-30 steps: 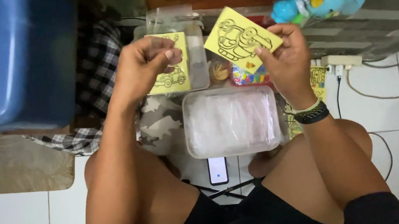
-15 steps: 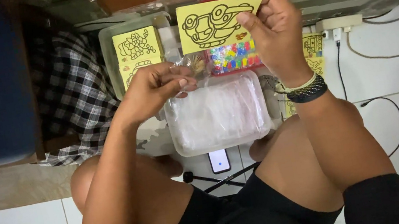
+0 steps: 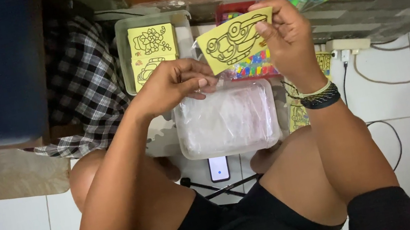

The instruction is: The person sits on the floor and assembles craft kits by placing small colorful beads onto yellow paper cards with printed outlines. They pick up a card, insert beads into a clear plastic bag, and then place the completed card on the floor.

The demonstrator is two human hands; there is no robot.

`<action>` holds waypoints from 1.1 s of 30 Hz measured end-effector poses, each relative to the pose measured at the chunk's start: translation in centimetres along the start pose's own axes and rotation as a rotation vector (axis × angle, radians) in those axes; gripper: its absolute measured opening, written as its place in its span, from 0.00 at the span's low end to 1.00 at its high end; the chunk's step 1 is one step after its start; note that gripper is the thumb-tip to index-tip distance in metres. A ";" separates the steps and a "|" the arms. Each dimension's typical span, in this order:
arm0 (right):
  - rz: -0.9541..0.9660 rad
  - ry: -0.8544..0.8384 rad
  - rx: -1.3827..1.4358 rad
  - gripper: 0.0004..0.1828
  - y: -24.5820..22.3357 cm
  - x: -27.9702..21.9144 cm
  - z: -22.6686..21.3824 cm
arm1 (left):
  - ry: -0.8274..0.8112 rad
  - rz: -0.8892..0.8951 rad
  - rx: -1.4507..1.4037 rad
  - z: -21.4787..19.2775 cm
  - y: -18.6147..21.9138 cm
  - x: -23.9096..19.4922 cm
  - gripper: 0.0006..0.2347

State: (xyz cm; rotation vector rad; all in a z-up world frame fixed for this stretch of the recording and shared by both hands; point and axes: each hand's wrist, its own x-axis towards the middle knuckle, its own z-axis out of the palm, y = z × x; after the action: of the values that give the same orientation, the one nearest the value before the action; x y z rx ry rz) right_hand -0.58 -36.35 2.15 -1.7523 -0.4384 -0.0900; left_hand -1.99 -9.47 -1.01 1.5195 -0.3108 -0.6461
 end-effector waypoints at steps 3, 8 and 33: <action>0.050 0.022 0.033 0.16 -0.1 0.1 -0.1 | 0.074 0.104 0.025 0.0 -0.1 0.0 0.10; 0.066 -0.026 0.026 0.17 -0.4 0.1 0.3 | 0.080 0.039 -0.033 0.3 -0.4 0.3 0.08; -0.162 -0.004 -0.380 0.20 -0.4 -0.2 3.0 | 0.166 -0.062 0.141 1.1 -0.9 0.4 0.05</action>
State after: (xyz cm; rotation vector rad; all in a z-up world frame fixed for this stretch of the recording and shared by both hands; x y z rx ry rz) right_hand -1.44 -33.47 1.78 -2.0858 -0.5949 -0.3016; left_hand -2.45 -10.55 -1.90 1.7119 -0.1860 -0.5515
